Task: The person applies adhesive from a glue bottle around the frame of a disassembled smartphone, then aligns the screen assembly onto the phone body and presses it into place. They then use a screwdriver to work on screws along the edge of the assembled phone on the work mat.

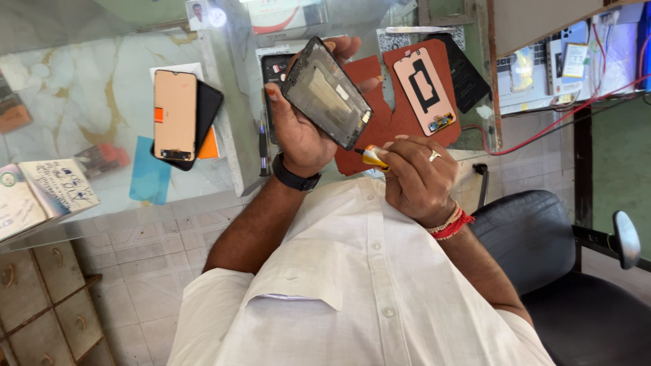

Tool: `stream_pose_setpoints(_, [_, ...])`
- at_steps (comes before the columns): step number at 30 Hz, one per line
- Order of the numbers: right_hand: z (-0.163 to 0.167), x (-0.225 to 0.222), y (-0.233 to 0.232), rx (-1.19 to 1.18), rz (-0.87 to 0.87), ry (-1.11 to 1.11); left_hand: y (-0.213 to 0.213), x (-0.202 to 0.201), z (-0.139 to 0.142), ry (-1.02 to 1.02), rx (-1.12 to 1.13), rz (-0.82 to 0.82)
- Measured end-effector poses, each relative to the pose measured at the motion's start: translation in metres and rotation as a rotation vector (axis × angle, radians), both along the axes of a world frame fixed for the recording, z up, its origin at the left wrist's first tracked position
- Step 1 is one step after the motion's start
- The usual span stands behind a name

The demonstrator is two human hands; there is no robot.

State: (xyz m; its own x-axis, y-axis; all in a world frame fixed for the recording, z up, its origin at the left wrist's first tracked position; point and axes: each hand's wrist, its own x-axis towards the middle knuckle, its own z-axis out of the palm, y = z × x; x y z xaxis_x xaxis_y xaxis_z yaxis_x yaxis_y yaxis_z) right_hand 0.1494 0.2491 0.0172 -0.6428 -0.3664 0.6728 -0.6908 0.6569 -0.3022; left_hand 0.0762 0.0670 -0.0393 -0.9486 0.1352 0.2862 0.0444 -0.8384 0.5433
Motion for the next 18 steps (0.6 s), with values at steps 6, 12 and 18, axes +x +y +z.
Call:
stream_pose_setpoints(6, [-0.014, 0.016, -0.005, -0.566, -0.126, -0.32, -0.013, -0.011, -0.01, -0.075, 0.413, -0.292])
stream_pose_setpoints(12, [-0.046, 0.0, -0.002, -1.113, -0.085, -0.567, -0.038, -0.014, -0.024, -0.044, 0.478, -0.35])
stream_pose_setpoints(18, [-0.089, -0.027, -0.026, -1.093, -0.218, -0.704, -0.064, -0.016, -0.03, -0.022, 0.519, -0.357])
